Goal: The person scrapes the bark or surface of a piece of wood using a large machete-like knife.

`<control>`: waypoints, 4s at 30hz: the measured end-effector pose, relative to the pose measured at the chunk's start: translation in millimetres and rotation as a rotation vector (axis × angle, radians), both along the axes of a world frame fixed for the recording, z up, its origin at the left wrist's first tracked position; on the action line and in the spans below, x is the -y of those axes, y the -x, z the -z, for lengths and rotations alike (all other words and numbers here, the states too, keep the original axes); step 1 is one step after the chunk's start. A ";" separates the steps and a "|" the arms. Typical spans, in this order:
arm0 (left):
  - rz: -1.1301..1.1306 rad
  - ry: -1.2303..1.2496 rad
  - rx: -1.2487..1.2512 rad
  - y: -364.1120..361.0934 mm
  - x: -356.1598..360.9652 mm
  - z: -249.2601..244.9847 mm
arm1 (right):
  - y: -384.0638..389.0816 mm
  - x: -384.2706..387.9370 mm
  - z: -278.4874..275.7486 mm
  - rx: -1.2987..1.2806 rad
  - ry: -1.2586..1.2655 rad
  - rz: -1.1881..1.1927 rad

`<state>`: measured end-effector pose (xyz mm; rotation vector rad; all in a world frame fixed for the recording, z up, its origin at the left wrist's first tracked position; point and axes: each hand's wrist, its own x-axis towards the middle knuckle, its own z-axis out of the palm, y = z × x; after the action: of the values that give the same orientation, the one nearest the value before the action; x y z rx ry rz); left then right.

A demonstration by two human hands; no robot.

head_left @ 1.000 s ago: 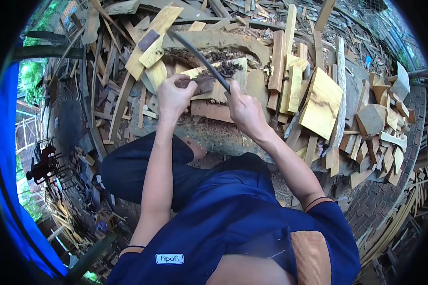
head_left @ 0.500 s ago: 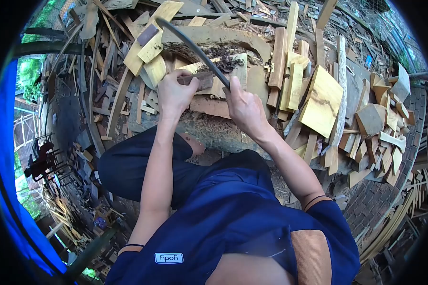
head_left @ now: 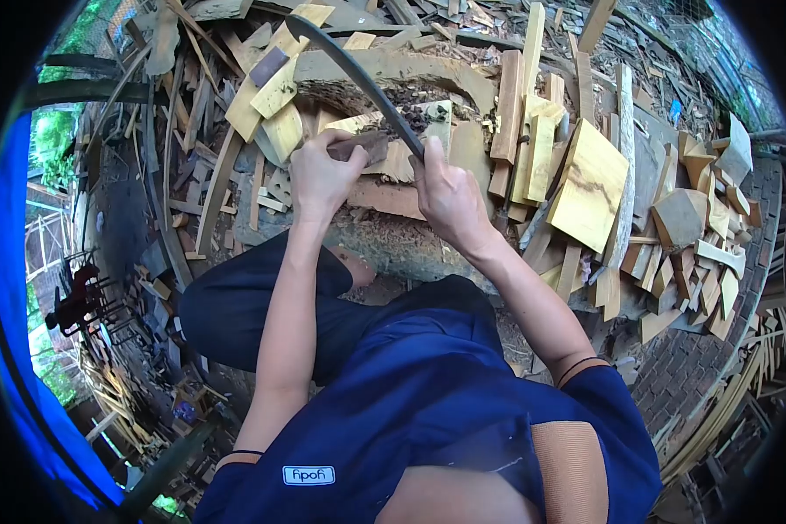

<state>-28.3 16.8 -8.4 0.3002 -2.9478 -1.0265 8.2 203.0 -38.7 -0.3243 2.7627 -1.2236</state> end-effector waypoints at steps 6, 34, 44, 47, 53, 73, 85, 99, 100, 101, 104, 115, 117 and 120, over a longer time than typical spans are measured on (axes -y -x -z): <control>0.071 0.111 -0.007 8.9 -4.5 2.1 | -11.7 -10.1 96.1 0.029 -0.154 -0.028; 0.158 0.025 0.120 5.6 3.8 -2.5 | -11.1 -6.4 2.5 -0.014 0.054 0.021; 0.076 -0.186 -0.091 -14.2 30.7 22.1 | -36.8 -6.3 99.6 0.057 -0.215 -0.030; 0.038 -0.420 -0.078 -34.2 34.9 19.3 | -29.6 -8.6 101.6 0.071 -0.220 -0.060; 0.095 -0.590 -0.101 -40.9 40.6 22.9 | -25.4 -16.8 95.7 0.171 0.020 -0.088; 0.103 -0.062 -0.182 -47.3 21.5 8.6 | -43.5 -21.4 115.0 0.027 -0.158 -0.118; 0.092 0.020 -0.077 -18.3 24.7 21.1 | -26.0 -8.4 77.1 0.353 0.110 -0.028; -0.177 -0.541 0.217 -15.0 50.2 14.2 | -6.0 -16.0 84.1 -0.131 -0.160 -0.033; -0.203 -0.580 0.258 -13.0 52.2 9.1 | -2.2 -14.3 78.5 -0.162 -0.080 -0.017; -0.199 -0.583 0.252 -13.1 53.2 5.3 | -0.6 -12.7 72.4 -0.138 -0.053 0.012; -0.081 -0.760 0.240 -17.3 54.8 -3.7 | -5.8 -10.6 73.8 0.028 0.034 0.067; 0.098 0.110 -0.138 -4.7 43.1 13.8 | -40.7 -0.6 61.1 0.104 -0.089 0.012; 0.044 -0.119 -0.182 -9.2 38.9 14.8 | -37.2 6.1 53.1 0.053 -0.144 -0.034; 0.113 -0.188 0.000 -11.8 46.0 2.0 | -34.9 11.6 55.3 0.027 -0.158 -0.020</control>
<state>-16.5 -29.2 -10.4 0.1358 -2.9010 -1.3209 43.0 191.4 -94.0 -0.3171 2.8037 -0.9892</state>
